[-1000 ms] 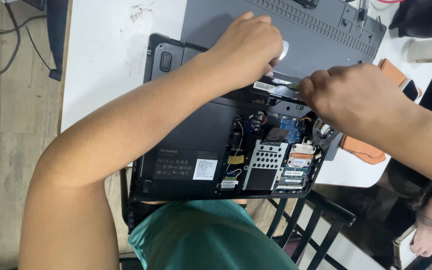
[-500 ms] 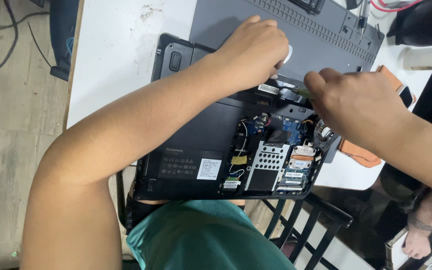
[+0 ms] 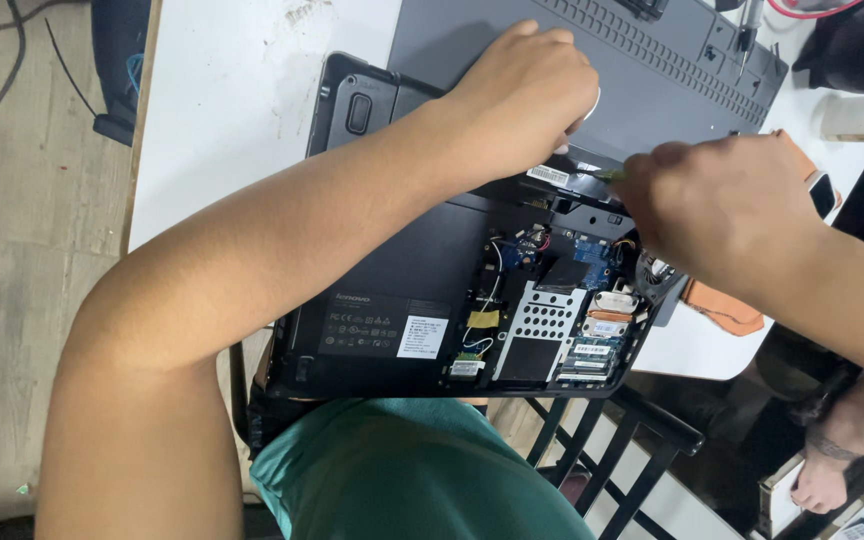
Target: The person uses a green screwdriver to remove screws from the back panel of a disassembled laptop. They then use their hands to detach and lift the panel, exposing the internal components including the fan and motherboard.
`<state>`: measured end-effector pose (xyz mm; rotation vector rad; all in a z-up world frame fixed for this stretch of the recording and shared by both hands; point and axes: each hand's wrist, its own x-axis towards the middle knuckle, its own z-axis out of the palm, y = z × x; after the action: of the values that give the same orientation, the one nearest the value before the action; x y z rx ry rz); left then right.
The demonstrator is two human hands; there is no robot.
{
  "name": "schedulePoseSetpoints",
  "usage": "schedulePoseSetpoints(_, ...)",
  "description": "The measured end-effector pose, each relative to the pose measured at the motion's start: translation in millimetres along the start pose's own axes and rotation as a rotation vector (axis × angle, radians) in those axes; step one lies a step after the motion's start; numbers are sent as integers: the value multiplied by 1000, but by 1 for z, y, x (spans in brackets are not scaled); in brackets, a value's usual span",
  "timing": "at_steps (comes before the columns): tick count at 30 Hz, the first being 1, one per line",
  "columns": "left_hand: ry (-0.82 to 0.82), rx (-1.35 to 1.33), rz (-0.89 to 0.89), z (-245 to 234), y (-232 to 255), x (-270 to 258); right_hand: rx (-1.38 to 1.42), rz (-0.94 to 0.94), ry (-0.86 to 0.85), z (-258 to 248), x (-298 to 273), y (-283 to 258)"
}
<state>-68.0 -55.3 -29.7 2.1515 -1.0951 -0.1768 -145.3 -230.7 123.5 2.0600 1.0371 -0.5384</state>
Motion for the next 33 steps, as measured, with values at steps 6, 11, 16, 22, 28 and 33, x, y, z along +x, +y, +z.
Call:
schedulePoseSetpoints(6, 11, 20, 9, -3, 3, -1, 902, 702, -521, -55, 26, 15)
schedulePoseSetpoints(11, 34, -5, 14, 3, -2, -1, 436, 339, -335, -19, -1, 9)
schedulePoseSetpoints(16, 58, -13, 7, 4, -2, -1, -202, -57, 175, -12, -17, 10)
schedulePoseSetpoints(22, 92, 4, 17, 11, -6, 3, -381, -246, 199, -8, -11, 4)
schedulePoseSetpoints(28, 118, 3, 4, 13, -4, 3, 133, 288, -305, -21, 16, -9)
schedulePoseSetpoints(33, 168, 39, 38, 13, -4, 2, 759, 642, -498, -47, 23, -2)
